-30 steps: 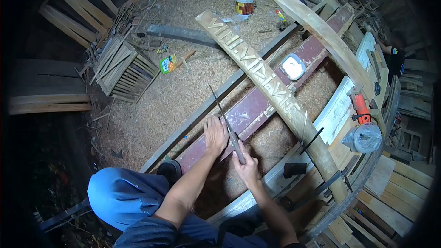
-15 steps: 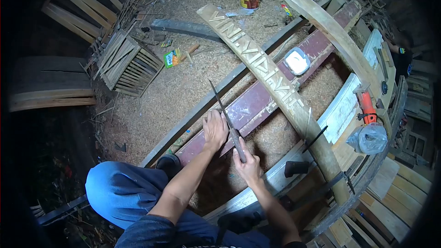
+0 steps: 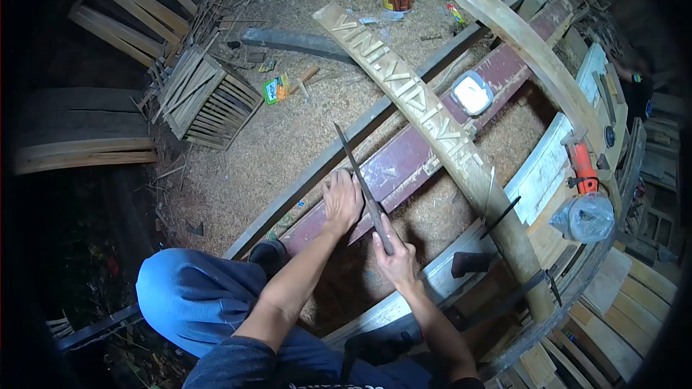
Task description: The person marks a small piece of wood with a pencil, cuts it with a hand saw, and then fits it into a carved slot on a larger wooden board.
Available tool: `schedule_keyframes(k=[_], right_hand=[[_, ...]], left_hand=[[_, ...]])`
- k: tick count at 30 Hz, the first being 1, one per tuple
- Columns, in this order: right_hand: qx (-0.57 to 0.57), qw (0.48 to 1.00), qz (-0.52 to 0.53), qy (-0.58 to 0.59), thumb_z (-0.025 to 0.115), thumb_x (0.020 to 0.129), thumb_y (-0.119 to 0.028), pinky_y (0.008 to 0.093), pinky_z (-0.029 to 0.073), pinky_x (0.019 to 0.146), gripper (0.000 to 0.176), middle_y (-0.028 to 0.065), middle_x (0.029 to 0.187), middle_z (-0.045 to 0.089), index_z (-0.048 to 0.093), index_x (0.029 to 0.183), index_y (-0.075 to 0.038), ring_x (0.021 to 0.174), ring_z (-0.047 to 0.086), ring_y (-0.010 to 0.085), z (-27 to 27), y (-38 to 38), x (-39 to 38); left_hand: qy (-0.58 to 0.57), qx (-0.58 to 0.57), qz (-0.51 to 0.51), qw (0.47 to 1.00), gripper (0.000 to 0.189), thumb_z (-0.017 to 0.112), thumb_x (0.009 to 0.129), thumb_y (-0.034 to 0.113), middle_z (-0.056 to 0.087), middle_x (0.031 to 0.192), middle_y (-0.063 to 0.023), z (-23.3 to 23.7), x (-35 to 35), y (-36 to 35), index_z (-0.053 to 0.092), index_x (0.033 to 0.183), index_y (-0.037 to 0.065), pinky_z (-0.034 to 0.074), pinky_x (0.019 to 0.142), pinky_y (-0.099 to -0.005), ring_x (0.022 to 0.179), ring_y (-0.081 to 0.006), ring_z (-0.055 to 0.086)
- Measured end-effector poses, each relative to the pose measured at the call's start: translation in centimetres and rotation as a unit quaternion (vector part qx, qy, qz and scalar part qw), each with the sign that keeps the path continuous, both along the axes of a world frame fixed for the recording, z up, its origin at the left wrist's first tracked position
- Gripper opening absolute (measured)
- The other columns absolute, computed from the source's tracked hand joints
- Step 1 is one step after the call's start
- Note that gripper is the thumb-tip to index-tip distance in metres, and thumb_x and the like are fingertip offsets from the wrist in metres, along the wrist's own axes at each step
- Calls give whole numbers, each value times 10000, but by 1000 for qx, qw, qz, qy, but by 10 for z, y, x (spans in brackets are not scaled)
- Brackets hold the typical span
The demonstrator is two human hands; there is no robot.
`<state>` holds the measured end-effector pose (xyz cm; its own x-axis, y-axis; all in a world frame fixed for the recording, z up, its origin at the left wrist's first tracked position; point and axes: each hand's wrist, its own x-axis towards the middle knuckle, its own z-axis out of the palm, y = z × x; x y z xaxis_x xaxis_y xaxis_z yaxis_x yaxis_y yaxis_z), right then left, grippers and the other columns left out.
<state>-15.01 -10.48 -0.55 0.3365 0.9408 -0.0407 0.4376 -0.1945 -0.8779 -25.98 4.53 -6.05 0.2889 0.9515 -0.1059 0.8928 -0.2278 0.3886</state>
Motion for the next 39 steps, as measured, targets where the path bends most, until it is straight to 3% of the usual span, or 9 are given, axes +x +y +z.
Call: schedule_keyframes(k=[5, 7, 19, 23, 25, 27, 31, 33, 39], right_hand=[[48, 992, -81, 84, 676, 949, -160, 451, 539, 520, 461, 229, 763, 702, 586, 1386, -47, 606, 699, 383, -10, 7, -20], [90, 994, -55, -11, 676, 946, -156, 451, 539, 521, 459, 233, 761, 699, 586, 1382, -43, 619, 702, 386, -27, 12, -26], [-27, 1000, -9, -10, 710, 912, -165, 429, 562, 571, 467, 215, 842, 729, 622, 1365, -90, 675, 728, 365, 10, -19, 7], [51, 997, -42, 43, 703, 917, -178, 445, 536, 532, 462, 225, 766, 703, 628, 1368, -110, 603, 690, 394, 9, -22, 9], [45, 997, -47, 34, 696, 927, -189, 457, 526, 527, 453, 243, 743, 678, 627, 1369, -118, 605, 677, 415, 11, -3, 3], [-16, 998, -40, 46, 688, 938, -201, 459, 524, 529, 438, 254, 728, 664, 630, 1363, -113, 613, 680, 421, 4, 22, -4], [30, 998, -28, 36, 679, 946, -233, 461, 525, 530, 427, 262, 690, 646, 635, 1354, -112, 603, 680, 418, 5, 19, 2], [12, 999, -30, 23, 679, 945, -223, 462, 531, 530, 427, 268, 697, 649, 634, 1353, -105, 608, 687, 412, 1, 19, 1], [-2, 1000, -15, 25, 687, 942, -202, 467, 548, 561, 461, 258, 781, 693, 604, 1383, -96, 679, 714, 410, -2, 10, 5]], left_hand=[[5, 14, 0, 1000, 348, 357, 1067, 301, 545, 1048, -220, 1, 4, -3, 510, 1062, -12, 382, 950, -576, 1115, -401, 518], [10, 0, 1, 1000, 341, 350, 1069, 294, 552, 1045, -218, -5, 3, -4, 511, 1058, -6, 378, 960, -582, 1124, -400, 521], [-9, 6, 31, 999, 301, 372, 1057, 263, 574, 1021, -243, -2, 3, 1, 513, 1028, -2, 395, 949, -574, 1076, -415, 554], [-22, 7, 32, 999, 340, 336, 1077, 297, 568, 1016, -244, -4, 5, 3, 504, 1018, 7, 391, 961, -590, 1074, -421, 549], [6, -21, 27, 999, 291, 369, 1055, 229, 563, 1065, -233, 3, 5, 3, 522, 1130, -7, 392, 967, -565, 1063, -425, 553], [-11, -7, 24, 1000, 305, 360, 1064, 264, 566, 1042, -236, -2, 4, -2, 514, 1076, 2, 384, 971, -574, 1068, -423, 551], [-12, -8, 31, 999, 328, 360, 1069, 299, 571, 1022, -235, 0, 5, 2, 510, 1030, 10, 377, 966, -577, 1075, -416, 549], [-7, 38, 11, 999, 314, 389, 1056, 296, 570, 1041, -219, -8, 3, 2, 516, 1052, 9, 381, 956, -575, 1075, -399, 548], [9, 9, 6, 1000, 295, 423, 1033, 282, 575, 1052, -204, -1, 4, 0, 529, 1057, 8, 382, 937, -555, 1092, -374, 537]])
